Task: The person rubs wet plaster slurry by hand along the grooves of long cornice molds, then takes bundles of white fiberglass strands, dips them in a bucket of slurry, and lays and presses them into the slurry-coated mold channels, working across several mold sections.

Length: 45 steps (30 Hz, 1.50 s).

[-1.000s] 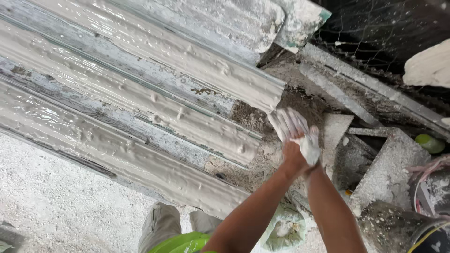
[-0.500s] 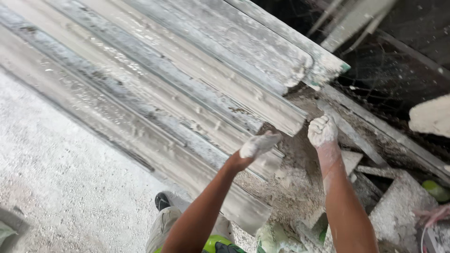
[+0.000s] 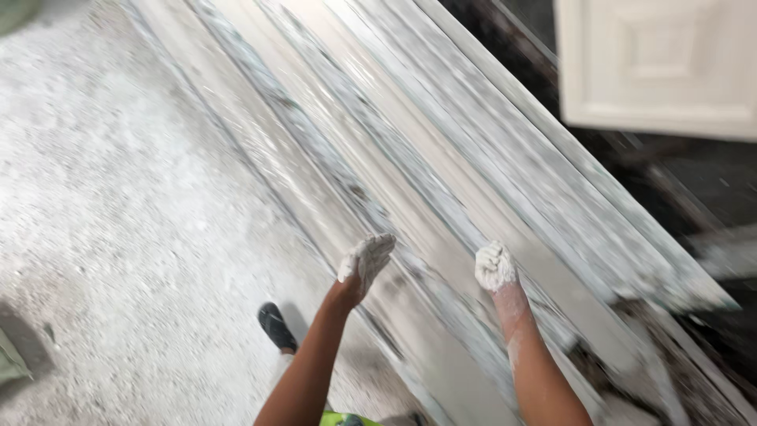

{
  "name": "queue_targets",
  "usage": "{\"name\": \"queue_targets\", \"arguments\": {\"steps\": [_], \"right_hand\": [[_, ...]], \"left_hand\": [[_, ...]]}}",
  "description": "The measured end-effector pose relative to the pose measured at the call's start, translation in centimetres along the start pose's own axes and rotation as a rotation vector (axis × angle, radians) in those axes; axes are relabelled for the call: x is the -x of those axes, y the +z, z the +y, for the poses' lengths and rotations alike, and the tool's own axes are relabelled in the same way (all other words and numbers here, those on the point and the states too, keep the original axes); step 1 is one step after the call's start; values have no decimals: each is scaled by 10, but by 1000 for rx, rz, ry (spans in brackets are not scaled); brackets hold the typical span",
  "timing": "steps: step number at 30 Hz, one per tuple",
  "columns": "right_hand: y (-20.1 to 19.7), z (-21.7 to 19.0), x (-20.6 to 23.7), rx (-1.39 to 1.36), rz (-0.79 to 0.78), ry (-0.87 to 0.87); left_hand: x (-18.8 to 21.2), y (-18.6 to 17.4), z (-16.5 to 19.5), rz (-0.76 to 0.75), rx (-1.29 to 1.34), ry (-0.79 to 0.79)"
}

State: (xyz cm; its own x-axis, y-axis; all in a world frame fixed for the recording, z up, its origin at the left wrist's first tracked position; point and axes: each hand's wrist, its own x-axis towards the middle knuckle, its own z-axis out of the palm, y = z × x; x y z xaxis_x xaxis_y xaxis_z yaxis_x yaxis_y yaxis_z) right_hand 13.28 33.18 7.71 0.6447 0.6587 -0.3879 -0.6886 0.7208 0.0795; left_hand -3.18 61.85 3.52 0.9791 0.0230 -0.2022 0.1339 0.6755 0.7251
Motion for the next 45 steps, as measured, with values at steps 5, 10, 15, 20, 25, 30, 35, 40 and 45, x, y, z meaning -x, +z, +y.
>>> {"name": "queue_targets", "arguments": {"steps": [5,10,15,20,25,30,35,40,45], "right_hand": [[63,144,-164,392,-224,-111],[122,250,-294,157,47,-45],[182,319,-426,221,56,-35],[226,373,-570,330,41,-72],[267,416,-711,455,37,-103],[323,466,-851,631,48,-128],[393,519,-1001,929,33,-191],[463,583,-1165,1271,41,-331],[534,657,-1286,1409,10,-346]], "left_hand": [[-40,-133,139,13,-2,107],[-32,-245,290,7,-79,290],[-67,-346,415,107,-27,349],[-126,-464,494,207,13,277],[-211,-580,570,153,-30,352],[-277,-678,657,209,-6,450],[-346,-753,730,316,-73,527],[-467,-809,797,181,347,488],[-528,-835,865,-197,791,402]]}}
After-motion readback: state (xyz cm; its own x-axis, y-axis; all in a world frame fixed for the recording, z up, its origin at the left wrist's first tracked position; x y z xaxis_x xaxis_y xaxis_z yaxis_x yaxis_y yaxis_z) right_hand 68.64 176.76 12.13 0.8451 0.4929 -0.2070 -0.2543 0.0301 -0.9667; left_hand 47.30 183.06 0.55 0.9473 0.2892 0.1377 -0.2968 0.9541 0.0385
